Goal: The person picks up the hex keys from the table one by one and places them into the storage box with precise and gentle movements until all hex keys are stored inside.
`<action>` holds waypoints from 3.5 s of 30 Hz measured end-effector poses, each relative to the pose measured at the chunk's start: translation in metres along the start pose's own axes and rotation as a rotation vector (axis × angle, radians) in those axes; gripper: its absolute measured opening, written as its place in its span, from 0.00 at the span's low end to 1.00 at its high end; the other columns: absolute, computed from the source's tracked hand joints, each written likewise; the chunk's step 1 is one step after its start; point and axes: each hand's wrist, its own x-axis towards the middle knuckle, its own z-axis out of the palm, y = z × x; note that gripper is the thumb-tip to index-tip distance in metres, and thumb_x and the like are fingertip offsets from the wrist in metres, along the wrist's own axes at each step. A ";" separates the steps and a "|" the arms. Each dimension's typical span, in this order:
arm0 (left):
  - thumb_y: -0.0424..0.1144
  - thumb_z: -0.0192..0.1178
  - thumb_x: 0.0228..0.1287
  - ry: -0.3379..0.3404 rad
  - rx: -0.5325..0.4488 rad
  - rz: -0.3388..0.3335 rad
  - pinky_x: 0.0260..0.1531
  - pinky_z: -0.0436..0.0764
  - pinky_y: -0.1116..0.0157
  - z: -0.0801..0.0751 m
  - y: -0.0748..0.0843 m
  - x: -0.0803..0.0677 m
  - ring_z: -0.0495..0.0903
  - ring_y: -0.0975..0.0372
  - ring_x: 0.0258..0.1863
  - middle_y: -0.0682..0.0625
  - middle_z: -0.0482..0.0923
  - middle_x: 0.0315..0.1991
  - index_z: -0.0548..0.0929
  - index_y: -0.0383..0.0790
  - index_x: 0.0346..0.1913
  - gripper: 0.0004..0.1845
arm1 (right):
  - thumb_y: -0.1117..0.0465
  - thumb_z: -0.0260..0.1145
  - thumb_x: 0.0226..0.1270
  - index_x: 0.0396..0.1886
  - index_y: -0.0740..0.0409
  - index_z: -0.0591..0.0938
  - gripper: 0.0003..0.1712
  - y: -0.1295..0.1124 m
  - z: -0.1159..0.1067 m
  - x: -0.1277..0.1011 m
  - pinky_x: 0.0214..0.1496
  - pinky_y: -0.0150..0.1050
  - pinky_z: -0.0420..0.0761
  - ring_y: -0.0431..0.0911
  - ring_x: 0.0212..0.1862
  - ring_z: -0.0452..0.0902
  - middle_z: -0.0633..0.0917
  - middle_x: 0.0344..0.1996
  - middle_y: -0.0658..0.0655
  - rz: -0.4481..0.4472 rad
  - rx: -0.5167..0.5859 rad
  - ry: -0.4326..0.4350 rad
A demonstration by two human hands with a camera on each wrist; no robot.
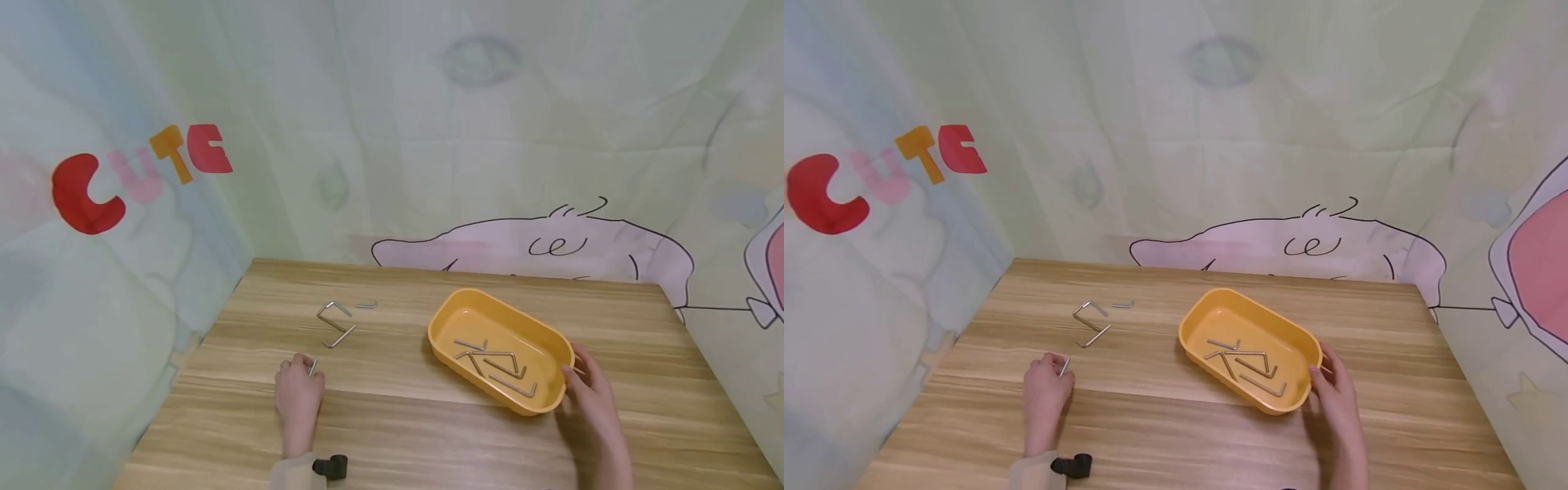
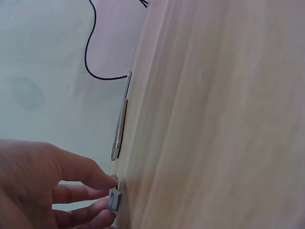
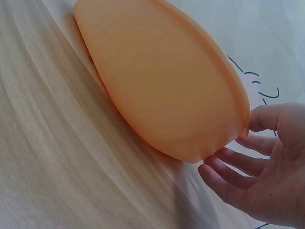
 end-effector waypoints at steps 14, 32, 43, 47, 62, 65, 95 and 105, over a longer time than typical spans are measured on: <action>0.29 0.54 0.51 -0.052 0.048 -0.006 0.22 0.68 0.59 -0.004 -0.001 0.010 0.74 0.46 0.34 0.36 0.75 0.36 0.78 0.32 0.43 0.14 | 0.53 0.52 0.74 0.75 0.57 0.54 0.35 -0.001 0.001 -0.001 0.49 0.17 0.72 0.29 0.53 0.67 0.66 0.62 0.55 0.014 0.055 0.002; 0.30 0.54 0.51 -0.062 0.082 0.043 0.21 0.69 0.57 -0.007 -0.003 0.012 0.75 0.46 0.30 0.36 0.76 0.35 0.77 0.34 0.39 0.11 | 0.62 0.49 0.75 0.74 0.63 0.54 0.32 0.001 -0.001 0.000 0.47 0.15 0.72 0.19 0.47 0.67 0.69 0.54 0.45 -0.057 -0.029 -0.003; 0.31 0.55 0.50 -0.049 0.104 0.064 0.23 0.71 0.55 -0.007 -0.005 0.013 0.76 0.46 0.29 0.36 0.76 0.34 0.78 0.32 0.39 0.11 | 0.59 0.48 0.76 0.74 0.63 0.53 0.32 0.001 -0.001 0.001 0.46 0.15 0.71 0.18 0.46 0.67 0.67 0.62 0.60 -0.054 -0.055 -0.002; 0.31 0.55 0.50 -0.032 0.097 0.078 0.25 0.72 0.53 -0.007 -0.004 0.012 0.76 0.45 0.29 0.35 0.76 0.33 0.79 0.31 0.39 0.11 | 0.60 0.49 0.76 0.74 0.63 0.55 0.31 0.001 -0.001 0.001 0.47 0.16 0.72 0.18 0.46 0.67 0.69 0.56 0.50 -0.063 -0.055 0.002; 0.28 0.57 0.49 0.019 0.060 0.146 0.33 0.75 0.47 -0.006 0.008 0.009 0.77 0.42 0.32 0.33 0.77 0.35 0.81 0.27 0.38 0.12 | 0.62 0.49 0.75 0.73 0.68 0.55 0.31 0.001 0.000 0.001 0.45 0.17 0.74 0.18 0.46 0.68 0.67 0.61 0.71 -0.121 -0.081 0.016; 0.28 0.57 0.48 0.029 0.054 0.162 0.33 0.75 0.47 -0.004 0.010 0.008 0.77 0.41 0.32 0.34 0.77 0.34 0.81 0.28 0.37 0.11 | 0.62 0.49 0.75 0.73 0.66 0.55 0.31 0.001 0.000 0.001 0.46 0.16 0.73 0.19 0.47 0.68 0.66 0.62 0.70 -0.108 -0.070 0.014; 0.22 0.60 0.45 -0.033 -0.042 0.395 0.26 0.76 0.62 0.016 0.051 -0.010 0.78 0.57 0.28 0.43 0.81 0.30 0.81 0.33 0.36 0.12 | 0.61 0.49 0.76 0.73 0.65 0.54 0.31 0.000 -0.001 0.001 0.46 0.16 0.73 0.19 0.46 0.68 0.71 0.57 0.55 -0.077 -0.056 0.009; 0.23 0.61 0.45 0.003 -0.057 0.461 0.29 0.78 0.61 0.026 0.067 -0.020 0.78 0.57 0.31 0.45 0.80 0.30 0.82 0.34 0.35 0.11 | 0.61 0.48 0.76 0.74 0.67 0.53 0.32 0.001 -0.002 0.001 0.45 0.15 0.72 0.17 0.45 0.66 0.64 0.65 0.74 -0.091 -0.078 0.006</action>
